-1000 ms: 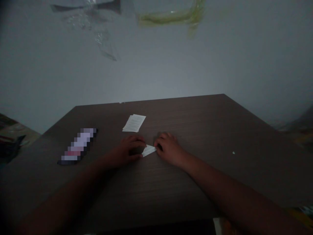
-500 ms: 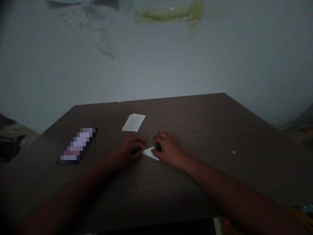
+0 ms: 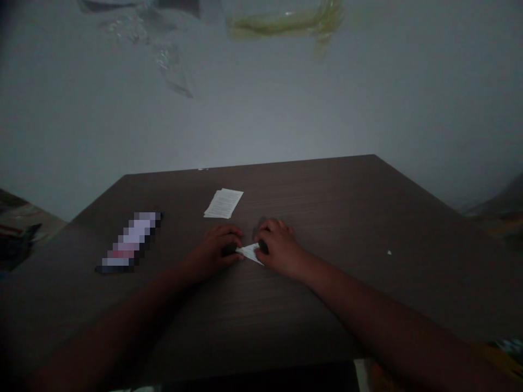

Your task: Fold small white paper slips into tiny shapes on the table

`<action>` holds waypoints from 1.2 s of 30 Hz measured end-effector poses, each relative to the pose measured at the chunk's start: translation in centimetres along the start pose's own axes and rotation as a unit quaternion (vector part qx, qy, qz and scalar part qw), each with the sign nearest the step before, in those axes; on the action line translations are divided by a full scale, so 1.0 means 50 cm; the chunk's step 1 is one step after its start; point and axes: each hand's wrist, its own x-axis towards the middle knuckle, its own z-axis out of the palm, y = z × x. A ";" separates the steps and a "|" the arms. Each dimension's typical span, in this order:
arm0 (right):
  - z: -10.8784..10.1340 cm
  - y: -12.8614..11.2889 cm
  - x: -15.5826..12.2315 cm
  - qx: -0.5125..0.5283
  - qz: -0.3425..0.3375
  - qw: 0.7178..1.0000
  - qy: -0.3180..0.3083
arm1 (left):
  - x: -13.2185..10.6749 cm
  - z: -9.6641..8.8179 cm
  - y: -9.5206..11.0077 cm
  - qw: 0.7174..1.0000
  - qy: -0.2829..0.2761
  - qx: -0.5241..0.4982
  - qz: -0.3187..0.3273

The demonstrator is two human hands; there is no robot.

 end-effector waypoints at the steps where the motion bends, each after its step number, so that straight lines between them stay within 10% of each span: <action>1: 0.000 0.000 0.000 0.002 0.001 1.000 -0.002 | 0.001 0.000 0.000 1.000 -0.003 -0.002 -0.001; 36: 0.003 0.008 0.005 0.120 -0.077 0.986 0.084 | 0.004 0.002 0.015 0.999 0.015 0.045 0.006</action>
